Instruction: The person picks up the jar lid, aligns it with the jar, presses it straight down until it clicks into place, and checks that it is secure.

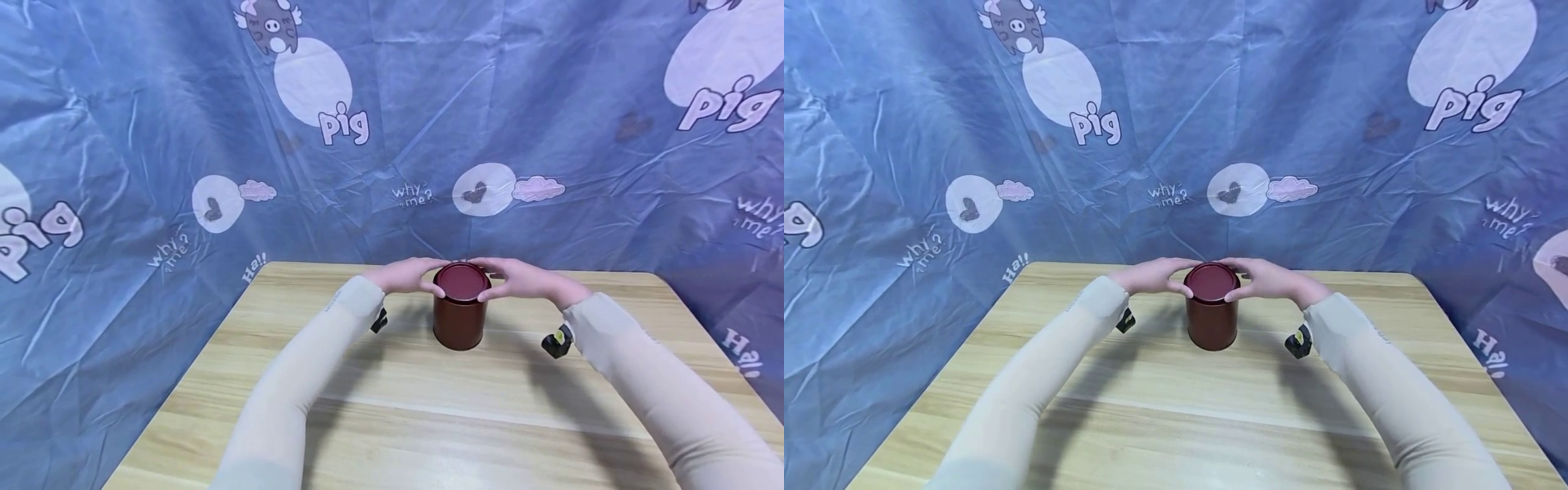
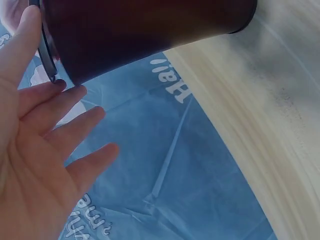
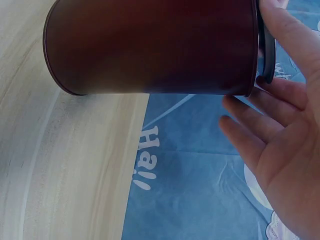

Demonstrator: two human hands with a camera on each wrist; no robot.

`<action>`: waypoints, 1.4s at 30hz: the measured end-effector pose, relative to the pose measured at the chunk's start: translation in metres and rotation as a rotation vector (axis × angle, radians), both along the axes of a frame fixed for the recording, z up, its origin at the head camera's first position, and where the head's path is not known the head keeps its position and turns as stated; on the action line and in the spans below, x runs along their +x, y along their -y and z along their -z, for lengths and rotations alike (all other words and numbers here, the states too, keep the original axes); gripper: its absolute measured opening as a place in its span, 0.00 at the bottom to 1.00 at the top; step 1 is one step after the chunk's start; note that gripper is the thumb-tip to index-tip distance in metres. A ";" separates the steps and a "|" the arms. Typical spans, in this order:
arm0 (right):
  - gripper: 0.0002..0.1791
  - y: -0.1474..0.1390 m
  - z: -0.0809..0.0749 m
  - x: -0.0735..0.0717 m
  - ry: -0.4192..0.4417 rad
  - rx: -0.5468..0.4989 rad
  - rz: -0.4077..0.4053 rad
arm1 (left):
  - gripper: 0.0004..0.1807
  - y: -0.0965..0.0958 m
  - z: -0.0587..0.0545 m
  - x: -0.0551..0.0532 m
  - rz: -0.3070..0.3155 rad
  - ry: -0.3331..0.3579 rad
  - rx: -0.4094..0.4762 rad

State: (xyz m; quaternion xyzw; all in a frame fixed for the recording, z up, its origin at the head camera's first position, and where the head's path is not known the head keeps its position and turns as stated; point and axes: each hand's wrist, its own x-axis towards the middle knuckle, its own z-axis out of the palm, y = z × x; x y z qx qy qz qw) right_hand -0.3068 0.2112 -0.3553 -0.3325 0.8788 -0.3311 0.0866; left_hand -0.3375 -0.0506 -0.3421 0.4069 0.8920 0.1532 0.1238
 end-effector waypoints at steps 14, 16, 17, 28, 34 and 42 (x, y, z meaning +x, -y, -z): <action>0.44 0.001 0.004 -0.003 0.173 0.012 0.072 | 0.38 0.002 0.000 0.000 -0.014 0.071 -0.047; 0.44 0.002 0.005 -0.002 0.164 0.016 0.080 | 0.38 0.002 0.000 0.001 -0.020 0.084 -0.055; 0.43 0.002 0.006 -0.001 0.167 0.013 0.084 | 0.39 0.003 0.000 0.001 -0.022 0.091 -0.056; 0.44 0.002 0.004 0.007 0.233 -0.013 0.117 | 0.39 0.003 0.000 0.002 -0.026 0.122 -0.067; 0.44 0.002 0.004 0.009 0.269 -0.020 0.110 | 0.39 0.002 -0.001 0.002 -0.037 0.134 -0.080; 0.45 0.001 0.006 0.009 0.304 -0.008 0.110 | 0.39 0.003 0.000 0.004 -0.037 0.162 -0.064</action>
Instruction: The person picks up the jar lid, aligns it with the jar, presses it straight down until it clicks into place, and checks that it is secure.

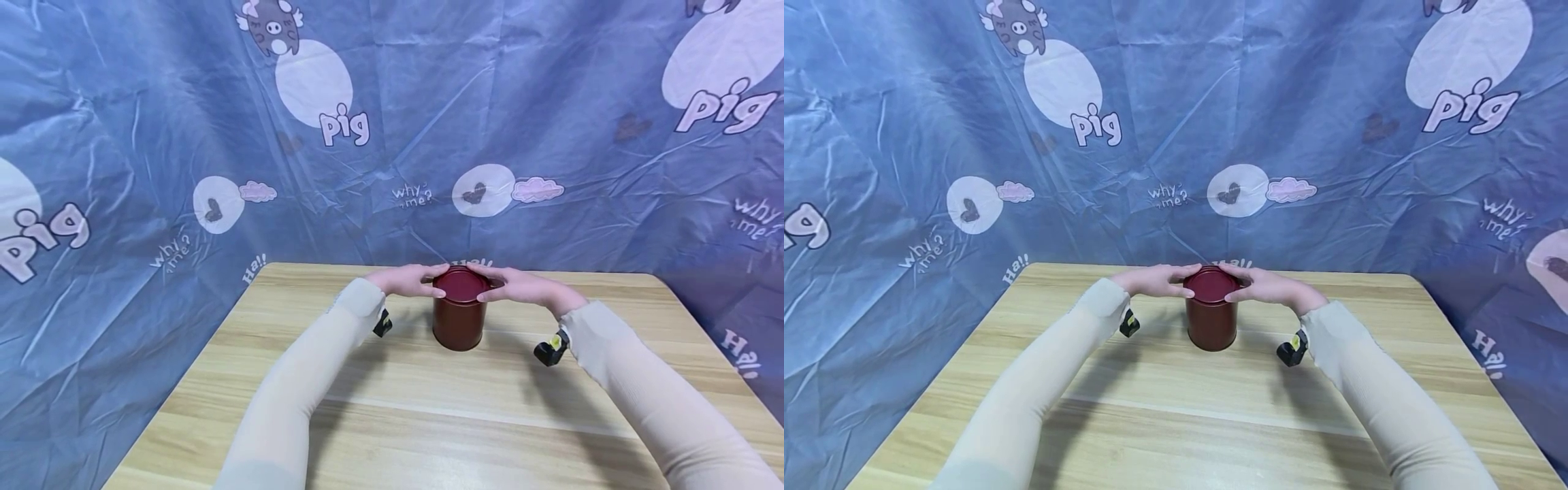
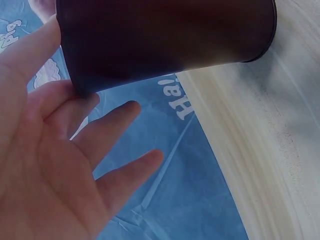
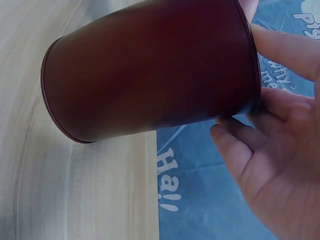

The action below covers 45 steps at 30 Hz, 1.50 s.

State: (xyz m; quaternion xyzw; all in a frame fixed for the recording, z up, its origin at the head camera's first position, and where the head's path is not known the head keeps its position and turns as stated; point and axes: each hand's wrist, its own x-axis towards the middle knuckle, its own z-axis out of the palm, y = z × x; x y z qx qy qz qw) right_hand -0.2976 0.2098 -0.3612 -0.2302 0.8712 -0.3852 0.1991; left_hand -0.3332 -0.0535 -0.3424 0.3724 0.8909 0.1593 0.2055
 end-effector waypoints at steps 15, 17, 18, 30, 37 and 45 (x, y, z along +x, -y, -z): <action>0.44 0.009 -0.008 -0.008 -0.012 0.045 0.052 | 0.39 0.005 0.005 -0.014 0.008 0.000 0.017; 0.44 0.011 -0.010 -0.005 -0.014 0.054 0.060 | 0.39 0.006 0.006 -0.014 0.010 0.001 0.022; 0.44 0.013 -0.011 -0.004 -0.013 0.057 0.064 | 0.39 0.006 0.007 -0.014 0.011 0.001 0.026; 0.45 0.022 -0.013 0.010 0.055 0.027 0.152 | 0.39 0.012 0.006 -0.005 0.030 -0.009 0.041; 0.45 0.021 -0.011 0.011 0.030 0.045 0.147 | 0.39 0.012 0.004 0.000 0.014 0.020 0.056; 0.44 0.018 -0.010 0.012 0.024 0.016 0.105 | 0.39 0.013 0.005 0.003 0.021 0.033 0.065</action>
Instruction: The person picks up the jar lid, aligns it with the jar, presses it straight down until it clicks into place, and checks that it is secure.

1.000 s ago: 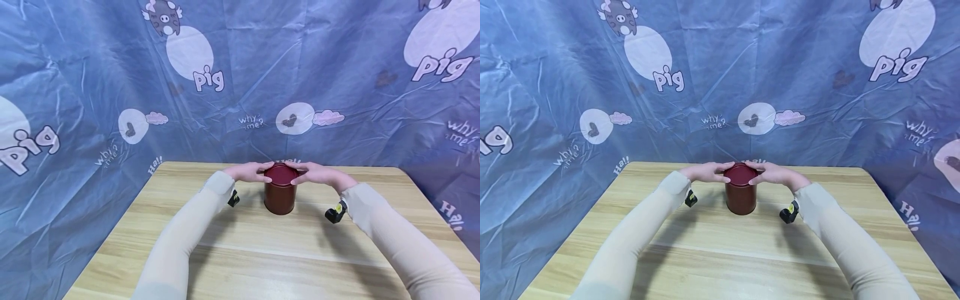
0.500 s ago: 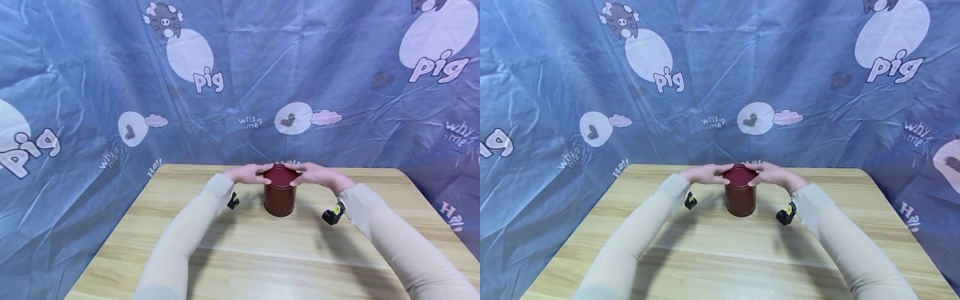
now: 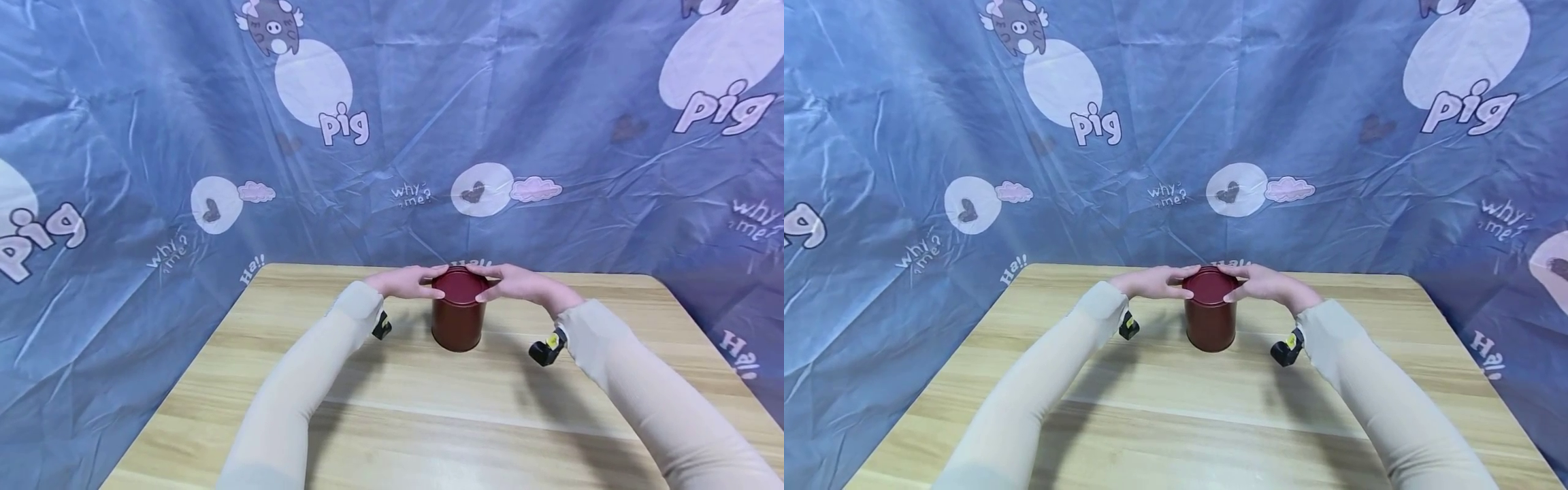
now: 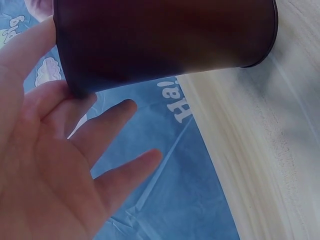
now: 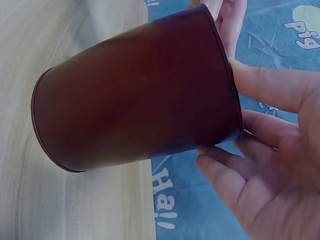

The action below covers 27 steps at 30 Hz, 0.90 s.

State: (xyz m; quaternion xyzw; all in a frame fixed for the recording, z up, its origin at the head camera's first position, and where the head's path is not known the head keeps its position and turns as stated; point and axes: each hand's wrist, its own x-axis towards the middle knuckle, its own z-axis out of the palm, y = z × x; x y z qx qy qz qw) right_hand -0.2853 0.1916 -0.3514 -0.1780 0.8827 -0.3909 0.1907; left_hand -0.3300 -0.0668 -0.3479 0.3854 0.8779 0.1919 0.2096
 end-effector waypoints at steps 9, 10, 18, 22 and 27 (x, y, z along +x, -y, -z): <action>0.44 0.000 -0.001 -0.002 -0.020 -0.013 -0.032 | 0.38 0.001 0.001 -0.001 0.005 0.014 0.015; 0.44 0.000 -0.001 -0.002 -0.018 -0.016 -0.035 | 0.38 0.001 0.001 -0.001 0.004 0.013 0.016; 0.44 -0.002 0.004 -0.004 0.010 -0.039 -0.039 | 0.38 0.004 0.005 -0.001 0.000 -0.002 0.016; 0.45 -0.004 0.003 -0.001 -0.039 0.012 -0.047 | 0.38 0.002 0.004 -0.001 0.003 -0.060 0.004; 0.46 -0.009 0.002 0.005 -0.116 0.079 -0.018 | 0.38 0.004 0.008 0.000 -0.040 -0.140 0.022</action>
